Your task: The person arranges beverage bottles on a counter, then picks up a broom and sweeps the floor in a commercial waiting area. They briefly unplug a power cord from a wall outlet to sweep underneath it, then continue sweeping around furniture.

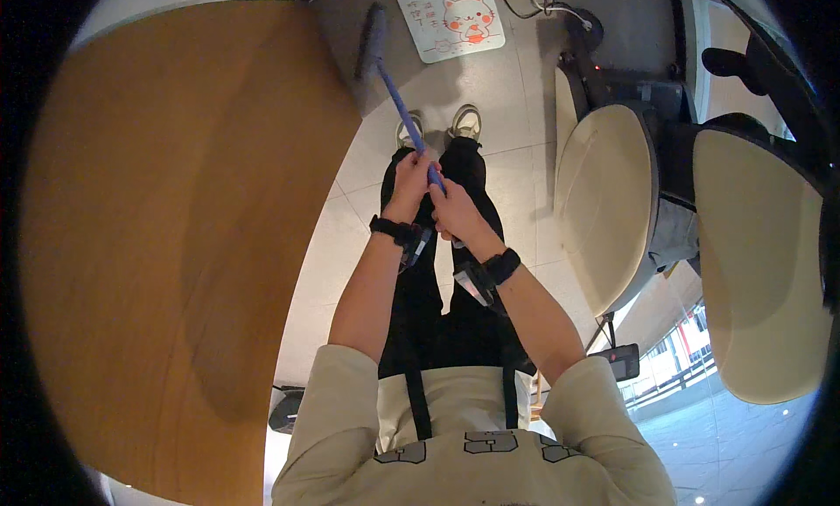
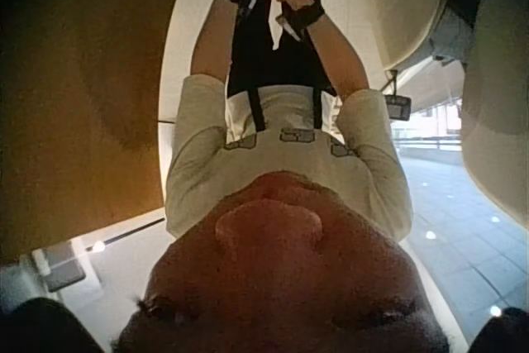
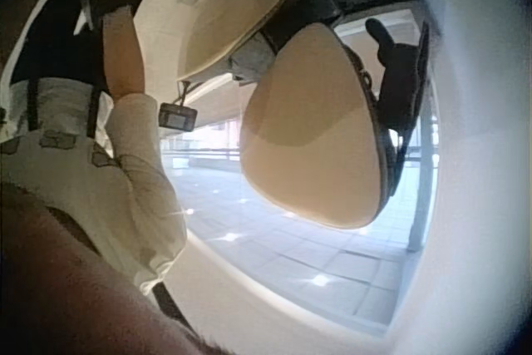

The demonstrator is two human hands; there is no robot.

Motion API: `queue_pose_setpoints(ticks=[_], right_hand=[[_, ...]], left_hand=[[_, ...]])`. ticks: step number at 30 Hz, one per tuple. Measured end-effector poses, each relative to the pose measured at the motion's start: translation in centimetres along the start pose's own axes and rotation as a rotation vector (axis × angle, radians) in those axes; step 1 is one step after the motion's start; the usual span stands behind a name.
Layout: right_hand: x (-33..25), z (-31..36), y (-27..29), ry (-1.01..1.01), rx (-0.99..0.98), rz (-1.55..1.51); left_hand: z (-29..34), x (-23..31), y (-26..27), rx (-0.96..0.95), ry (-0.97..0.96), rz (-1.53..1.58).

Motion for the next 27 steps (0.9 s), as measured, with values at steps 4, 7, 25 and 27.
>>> queue_pose_setpoints(ticks=[4, 7, 25, 27], right_hand=[[5.2, 1.0, 1.1, -0.151, -0.037, -0.222], [9.1, 2.9, 1.6, -0.19, -0.041, -0.244], [17.4, 10.8, -8.0, 0.202, 0.357, 0.034], [17.5, 11.5, -8.6, 0.146, 0.318, 0.0]], left_hand=[[2.0, -3.0, -1.2, -0.066, 0.024, -0.267], [4.6, -6.8, -1.6, -0.095, 0.167, -0.202], [15.6, -6.7, 3.5, -0.146, 0.196, -0.174], [16.2, -6.9, 3.7, -0.141, 0.169, -0.167]])
Point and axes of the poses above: each hand's wrist, its own z-axis away from the middle knuckle, its own y-axis out of the back of the hand, x = y × z, the point moved 2 cm from there along -z, towards the middle knuckle, and after that the axes turned 7 degrees about -y, right-handed, at the moved point
